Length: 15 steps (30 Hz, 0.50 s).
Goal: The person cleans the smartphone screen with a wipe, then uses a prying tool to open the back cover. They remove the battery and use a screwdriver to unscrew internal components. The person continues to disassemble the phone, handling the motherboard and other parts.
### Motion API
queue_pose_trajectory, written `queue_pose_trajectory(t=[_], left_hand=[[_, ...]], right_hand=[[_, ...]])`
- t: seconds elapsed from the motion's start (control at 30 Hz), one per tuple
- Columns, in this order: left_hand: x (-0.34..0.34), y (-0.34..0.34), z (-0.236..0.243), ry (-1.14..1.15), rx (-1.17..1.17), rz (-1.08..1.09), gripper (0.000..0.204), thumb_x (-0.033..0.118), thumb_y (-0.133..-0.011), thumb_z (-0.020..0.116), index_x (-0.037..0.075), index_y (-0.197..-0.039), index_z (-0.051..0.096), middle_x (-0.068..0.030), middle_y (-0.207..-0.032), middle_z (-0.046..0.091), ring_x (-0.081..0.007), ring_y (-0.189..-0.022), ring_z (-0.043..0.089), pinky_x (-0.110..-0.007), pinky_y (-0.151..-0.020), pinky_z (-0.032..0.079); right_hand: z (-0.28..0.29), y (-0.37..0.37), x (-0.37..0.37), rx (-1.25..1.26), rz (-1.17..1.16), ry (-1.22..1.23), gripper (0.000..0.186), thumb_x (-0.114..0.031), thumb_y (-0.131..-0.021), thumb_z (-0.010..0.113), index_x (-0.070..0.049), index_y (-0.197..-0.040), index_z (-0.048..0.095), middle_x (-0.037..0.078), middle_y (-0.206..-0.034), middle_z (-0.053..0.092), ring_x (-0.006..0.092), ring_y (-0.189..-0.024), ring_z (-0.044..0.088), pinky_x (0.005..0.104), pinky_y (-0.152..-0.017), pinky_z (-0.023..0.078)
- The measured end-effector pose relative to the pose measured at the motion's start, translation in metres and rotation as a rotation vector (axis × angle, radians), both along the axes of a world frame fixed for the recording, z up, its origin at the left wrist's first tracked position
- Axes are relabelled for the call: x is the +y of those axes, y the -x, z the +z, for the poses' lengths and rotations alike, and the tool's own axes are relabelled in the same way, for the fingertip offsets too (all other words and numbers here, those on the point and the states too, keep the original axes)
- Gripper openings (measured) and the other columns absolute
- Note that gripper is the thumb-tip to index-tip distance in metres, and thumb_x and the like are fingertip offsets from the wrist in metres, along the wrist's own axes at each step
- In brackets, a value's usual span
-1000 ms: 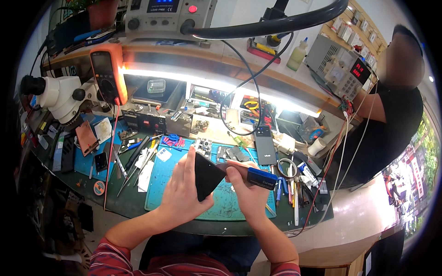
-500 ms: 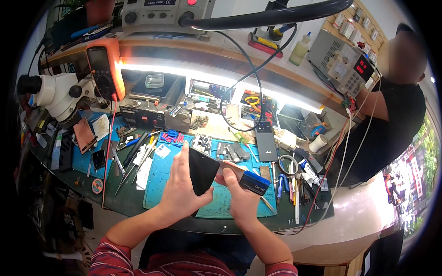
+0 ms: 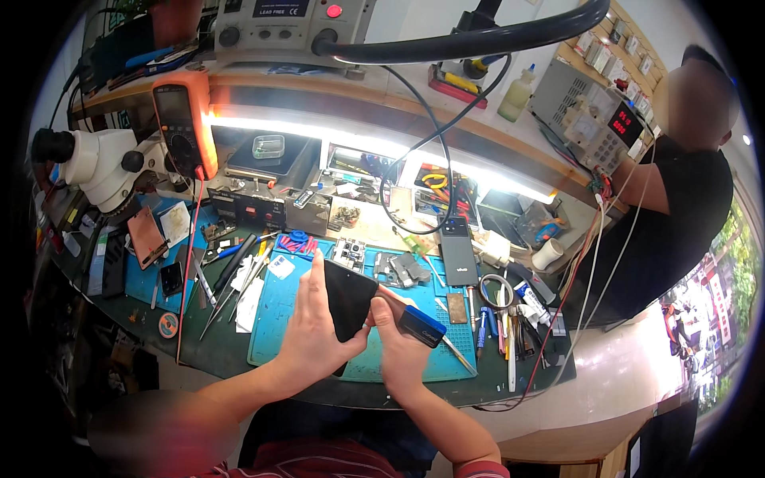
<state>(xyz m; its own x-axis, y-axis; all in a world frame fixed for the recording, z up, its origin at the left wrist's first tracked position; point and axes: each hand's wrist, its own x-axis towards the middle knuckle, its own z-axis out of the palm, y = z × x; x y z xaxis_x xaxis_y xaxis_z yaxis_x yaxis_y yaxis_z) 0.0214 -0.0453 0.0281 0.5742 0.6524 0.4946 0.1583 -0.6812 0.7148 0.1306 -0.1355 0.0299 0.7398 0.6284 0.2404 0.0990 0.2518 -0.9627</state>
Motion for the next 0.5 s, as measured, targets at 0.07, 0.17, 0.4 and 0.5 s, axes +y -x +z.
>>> queue_pose_trajectory(t=[0.07,0.17,0.4,0.5], left_hand=[[0.001,-0.001,0.0,0.002,-0.001,-0.004,0.122,0.017,-0.075,0.084,-0.01,-0.16,0.002,-0.0297,-0.138,0.04,-0.0448,-0.13,0.045,-0.048,-0.111,0.04],[0.007,0.002,0.0,0.016,0.021,-0.02,0.121,0.019,-0.076,0.083,-0.009,-0.161,0.002,-0.0306,-0.141,0.039,-0.0456,-0.133,0.043,-0.048,-0.113,0.039],[0.038,0.022,0.02,-0.108,0.253,-0.1,0.112,0.027,-0.077,0.079,-0.011,-0.158,0.013,-0.0306,-0.144,0.039,-0.0447,-0.133,0.044,-0.047,-0.113,0.042],[0.038,0.03,0.016,-0.13,0.329,-0.162,0.109,0.024,-0.075,0.079,-0.01,-0.157,0.017,-0.0287,-0.142,0.042,-0.0436,-0.129,0.048,-0.046,-0.108,0.047]], right_hand=[[-0.002,0.003,0.004,0.056,-0.02,-0.019,0.028,-0.009,-0.101,0.069,0.003,-0.127,0.068,0.005,-0.098,0.07,0.0114,-0.084,0.063,0.0283,-0.079,0.054],[-0.008,-0.007,0.0,0.074,0.102,-0.016,0.04,-0.012,-0.099,0.074,0.002,-0.135,0.063,0.004,-0.1,0.069,0.011,-0.086,0.063,0.028,-0.079,0.054],[0.018,-0.062,-0.047,0.115,0.496,0.157,0.057,-0.034,-0.102,0.068,0.007,-0.139,0.058,0.015,-0.114,0.071,0.0217,-0.104,0.071,0.0365,-0.088,0.061],[0.032,-0.062,-0.022,-0.021,0.688,0.543,0.031,-0.021,-0.104,0.066,0.004,-0.122,0.068,0.009,-0.098,0.074,0.0125,-0.078,0.071,0.0255,-0.071,0.055]])
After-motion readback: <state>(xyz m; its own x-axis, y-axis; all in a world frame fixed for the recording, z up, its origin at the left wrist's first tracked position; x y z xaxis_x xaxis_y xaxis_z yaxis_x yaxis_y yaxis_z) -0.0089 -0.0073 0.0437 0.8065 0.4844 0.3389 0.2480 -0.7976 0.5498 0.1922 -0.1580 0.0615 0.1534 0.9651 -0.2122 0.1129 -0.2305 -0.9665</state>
